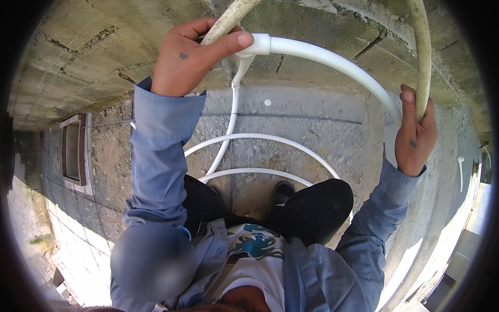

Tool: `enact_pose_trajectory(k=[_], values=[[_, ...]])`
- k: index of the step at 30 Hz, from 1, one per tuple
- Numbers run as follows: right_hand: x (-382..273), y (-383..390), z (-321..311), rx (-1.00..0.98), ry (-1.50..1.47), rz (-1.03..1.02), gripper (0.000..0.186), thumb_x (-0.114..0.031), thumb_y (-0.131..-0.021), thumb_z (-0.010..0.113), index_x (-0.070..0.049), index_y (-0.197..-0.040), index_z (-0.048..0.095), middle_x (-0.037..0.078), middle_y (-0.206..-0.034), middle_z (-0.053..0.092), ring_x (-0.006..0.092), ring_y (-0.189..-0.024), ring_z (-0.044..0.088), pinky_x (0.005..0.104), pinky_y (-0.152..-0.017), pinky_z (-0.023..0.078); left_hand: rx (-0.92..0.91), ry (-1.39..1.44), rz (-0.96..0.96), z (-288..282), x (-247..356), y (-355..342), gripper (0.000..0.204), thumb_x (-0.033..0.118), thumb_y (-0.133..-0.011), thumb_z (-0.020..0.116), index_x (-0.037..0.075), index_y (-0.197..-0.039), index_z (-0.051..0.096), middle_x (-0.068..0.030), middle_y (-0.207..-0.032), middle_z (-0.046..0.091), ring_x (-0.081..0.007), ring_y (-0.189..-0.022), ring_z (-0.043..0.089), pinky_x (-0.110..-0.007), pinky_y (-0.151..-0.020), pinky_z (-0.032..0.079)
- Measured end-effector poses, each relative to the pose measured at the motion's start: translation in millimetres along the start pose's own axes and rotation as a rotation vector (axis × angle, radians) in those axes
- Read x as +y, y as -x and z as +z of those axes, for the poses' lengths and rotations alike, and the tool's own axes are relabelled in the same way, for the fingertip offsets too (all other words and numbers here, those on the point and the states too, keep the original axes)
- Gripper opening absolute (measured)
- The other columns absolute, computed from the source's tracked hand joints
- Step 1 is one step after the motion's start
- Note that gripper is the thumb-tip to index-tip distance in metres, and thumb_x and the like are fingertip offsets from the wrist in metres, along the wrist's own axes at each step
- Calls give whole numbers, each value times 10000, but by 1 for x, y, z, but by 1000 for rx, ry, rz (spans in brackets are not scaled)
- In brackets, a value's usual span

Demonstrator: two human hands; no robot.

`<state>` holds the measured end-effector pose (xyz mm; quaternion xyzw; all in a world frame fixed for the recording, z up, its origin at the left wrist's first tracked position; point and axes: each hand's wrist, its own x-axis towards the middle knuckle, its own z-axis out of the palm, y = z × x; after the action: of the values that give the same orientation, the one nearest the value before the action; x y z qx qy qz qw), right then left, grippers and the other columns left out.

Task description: The person uses a hammer and chisel to chip away at a concrete wall, creating a groove for a white PVC pipe. They repeatedly strike the chisel to widen the channel and then position the pipe into the groove.

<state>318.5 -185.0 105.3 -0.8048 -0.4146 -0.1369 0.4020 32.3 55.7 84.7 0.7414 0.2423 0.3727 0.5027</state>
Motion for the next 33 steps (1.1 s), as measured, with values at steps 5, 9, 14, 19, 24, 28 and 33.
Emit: enact_pose_trajectory(k=[5,9,14,19,24,28,33], values=[[42,7,20,-170,191,136,357,-376,-1020,633,-21,-1020,669,67,-757,605,132,-717,504,297,-658,427,-29,-144,4,42,3,-6,459,428,-767,891,3,-888,764,-57,-697,677,-120,-586,589,-312,-528,463],[120,22,37,12,47,194,394,-389,-1022,620,2,-990,656,88,-749,601,146,-719,512,320,-661,438,61,-198,183,107,-10,-16,509,444,-729,892,-29,-850,745,-133,-678,650,-227,-556,610,-375,-524,471],[186,30,45,3,138,337,457,-440,-1022,600,12,-991,658,91,-792,643,181,-718,537,336,-673,451,56,-176,155,154,-11,-21,550,468,-708,877,-41,-857,728,-193,-793,656,-360,-706,662,-438,-623,505],[188,26,43,61,10,326,511,-456,-1024,591,51,-1034,656,120,-850,677,215,-819,636,352,-785,515,101,-123,139,169,-17,-26,536,452,-708,888,-35,-834,703,-171,-776,631,-320,-700,635,-430,-641,493],[82,9,29,182,-429,330,439,-408,-1028,602,27,-1057,659,118,-868,686,181,-850,675,319,-778,539,226,80,125,155,-21,-15,439,330,-719,927,-17,-787,668,-94,-723,589,-176,-621,553,-355,-564,443],[-27,14,18,-56,-691,238,354,-352,-1044,581,1,-1041,607,78,-755,627,116,-613,565,257,-589,464,257,170,4,131,-21,0,345,231,-766,917,4,-851,671,-30,-759,618,-91,-659,551,-271,-562,449],[-120,50,45,-397,-1183,274,323,-346,-1048,570,-24,-1034,545,1,-623,497,64,-483,419,232,-451,347,262,377,-91,87,-21,12,319,163,-805,888,6,-965,661,-34,-838,672,-77,-730,592,-235,-630,497]])
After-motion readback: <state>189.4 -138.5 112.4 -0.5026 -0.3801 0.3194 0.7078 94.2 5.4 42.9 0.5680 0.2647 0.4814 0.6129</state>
